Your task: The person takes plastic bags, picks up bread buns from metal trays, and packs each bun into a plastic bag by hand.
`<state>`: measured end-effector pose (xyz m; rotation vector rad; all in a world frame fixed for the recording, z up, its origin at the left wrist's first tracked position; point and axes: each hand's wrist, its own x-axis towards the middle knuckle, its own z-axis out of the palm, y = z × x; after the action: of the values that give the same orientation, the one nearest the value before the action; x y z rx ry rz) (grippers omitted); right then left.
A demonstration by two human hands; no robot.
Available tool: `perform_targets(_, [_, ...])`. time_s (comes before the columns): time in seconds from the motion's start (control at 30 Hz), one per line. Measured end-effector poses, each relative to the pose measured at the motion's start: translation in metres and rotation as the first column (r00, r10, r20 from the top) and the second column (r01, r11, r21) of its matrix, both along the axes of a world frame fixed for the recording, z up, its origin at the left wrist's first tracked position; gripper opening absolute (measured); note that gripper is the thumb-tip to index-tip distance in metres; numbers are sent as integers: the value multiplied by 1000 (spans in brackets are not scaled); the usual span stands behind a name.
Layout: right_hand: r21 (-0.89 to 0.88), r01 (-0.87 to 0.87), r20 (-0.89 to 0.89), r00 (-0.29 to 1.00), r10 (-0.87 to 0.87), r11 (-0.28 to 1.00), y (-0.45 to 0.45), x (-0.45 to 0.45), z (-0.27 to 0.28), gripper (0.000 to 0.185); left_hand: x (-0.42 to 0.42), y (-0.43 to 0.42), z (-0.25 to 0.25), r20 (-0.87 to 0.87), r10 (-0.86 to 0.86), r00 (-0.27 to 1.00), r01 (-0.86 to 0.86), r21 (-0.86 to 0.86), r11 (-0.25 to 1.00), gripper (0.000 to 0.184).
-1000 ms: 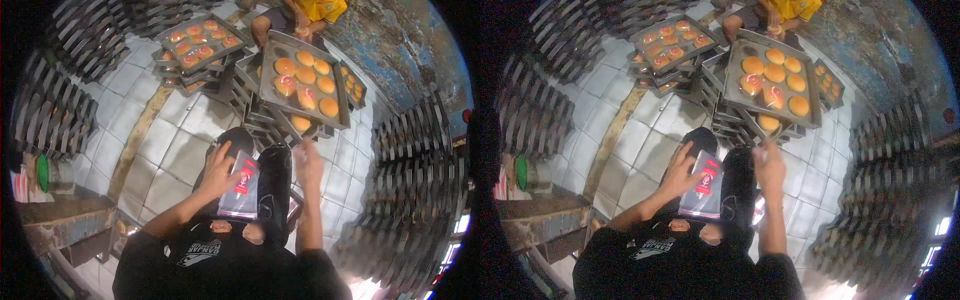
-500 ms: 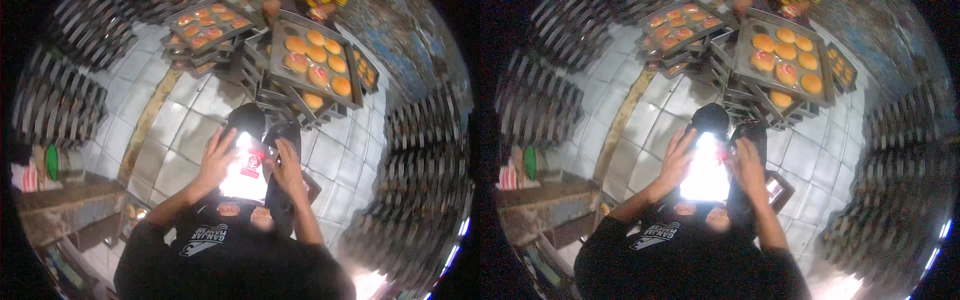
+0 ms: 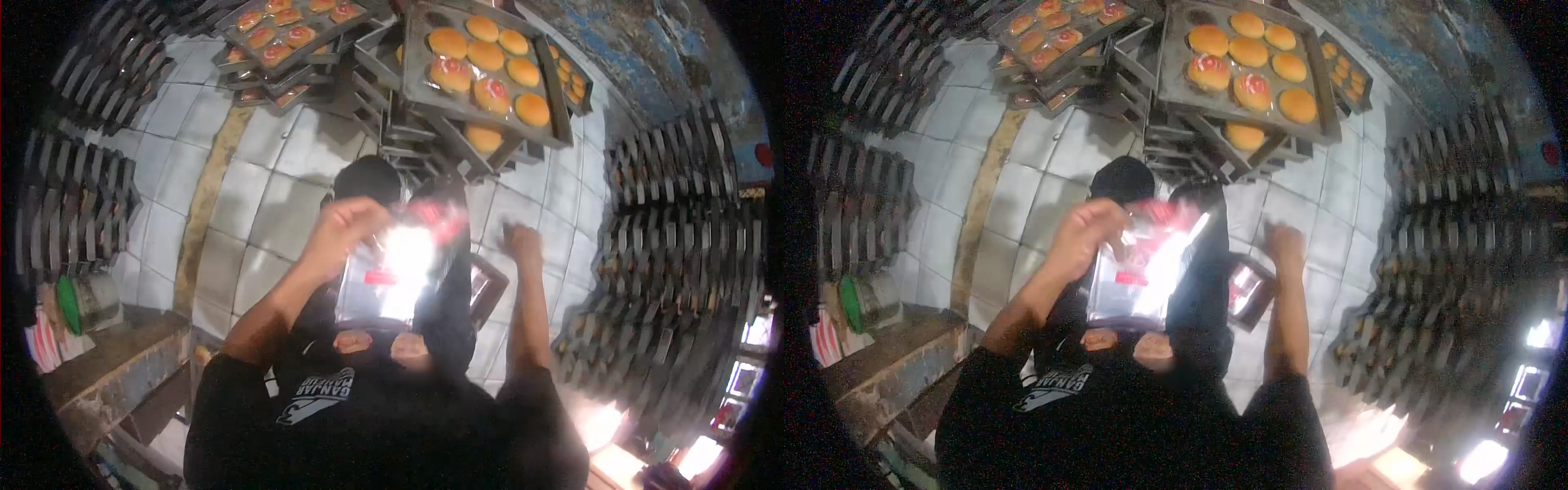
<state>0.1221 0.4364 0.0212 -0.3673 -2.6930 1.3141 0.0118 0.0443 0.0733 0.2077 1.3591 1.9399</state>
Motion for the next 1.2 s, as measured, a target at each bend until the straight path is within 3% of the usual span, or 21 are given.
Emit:
perform_targets(0.03, [-45,25,170,985,-17,999,9,-12,20,27,-14,5,2,27,192,981,-193,41,980,20])
perform_targets(0.1, [-121,109,500,865,-34,987,16,-29,65,30,-28,0,-7,90,255,963,-260,49,964,21])
perform_targets(0.2, [-218,46,40,998,-38,975,62,-104,108,33,-30,14,-36,181,317,931,-326,20,945,23])
perform_targets(0.27, [-41,249,-43,967,-251,968,95,-163,110,39,-32,23,-42,193,363,912,-368,-6,930,24])
perform_targets(0.3, [-43,240,-46,969,-242,970,128,-187,91,39,-33,24,-39,214,340,916,-352,18,936,24])
perform_targets(0.33, [290,227,-6,972,-236,930,166,-207,62,45,-32,23,-37,239,327,914,-345,37,938,24])
perform_targets(0.37, [589,177,25,971,-236,788,183,-224,44,52,-30,21,-35,260,317,912,-342,56,938,24])
perform_targets(0.47, [520,229,84,945,-316,823,164,-231,36,68,-30,19,-44,242,356,903,-384,80,920,27])
perform_targets(0.57, [542,139,56,978,-201,829,142,-221,46,72,-31,14,-50,249,336,908,-375,132,917,30])
perform_targets(0.6, [724,126,22,978,-206,679,111,-211,56,68,-31,16,-48,256,353,900,-395,134,909,31])
perform_targets(0.63, [720,143,16,975,-222,679,99,-200,56,68,-30,17,-45,264,363,893,-407,134,903,32])
perform_targets(0.7, [378,178,-80,984,-160,909,84,-185,60,58,-38,18,-39,216,325,921,-351,89,932,36])
perform_targets(0.73, [366,294,-105,956,-274,883,74,-183,69,60,-42,21,-39,243,356,902,-394,130,910,35])
perform_targets(0.8, [-94,249,-386,883,-266,964,20,-161,106,61,-54,24,-28,282,399,872,-443,111,890,32])
perform_targets(0.87, [-497,109,-235,938,-254,861,-60,-125,144,63,-68,27,-27,365,446,818,-518,127,846,27])
perform_targets(0.93, [-453,55,-221,960,-172,890,-134,-87,140,53,-78,35,-26,374,471,799,-552,143,822,25])
perform_targets(0.97, [-323,37,-228,967,-116,946,-171,-70,134,50,-82,41,-30,380,478,792,-553,112,826,28])
perform_targets(1.0, [-21,-136,-416,902,115,991,-189,-60,121,50,-84,46,-30,388,486,783,-553,76,830,30])
perform_targets(1.03, [302,-239,-508,779,368,923,-197,-56,105,51,-78,52,-17,394,488,779,-565,103,819,33])
perform_targets(1.1, [387,-147,-515,784,346,910,-188,-59,76,54,-63,55,8,362,371,855,-475,257,842,31])
perform_targets(1.2, [416,16,-596,760,259,909,-194,-60,86,57,-42,54,39,430,320,844,-434,196,880,30])
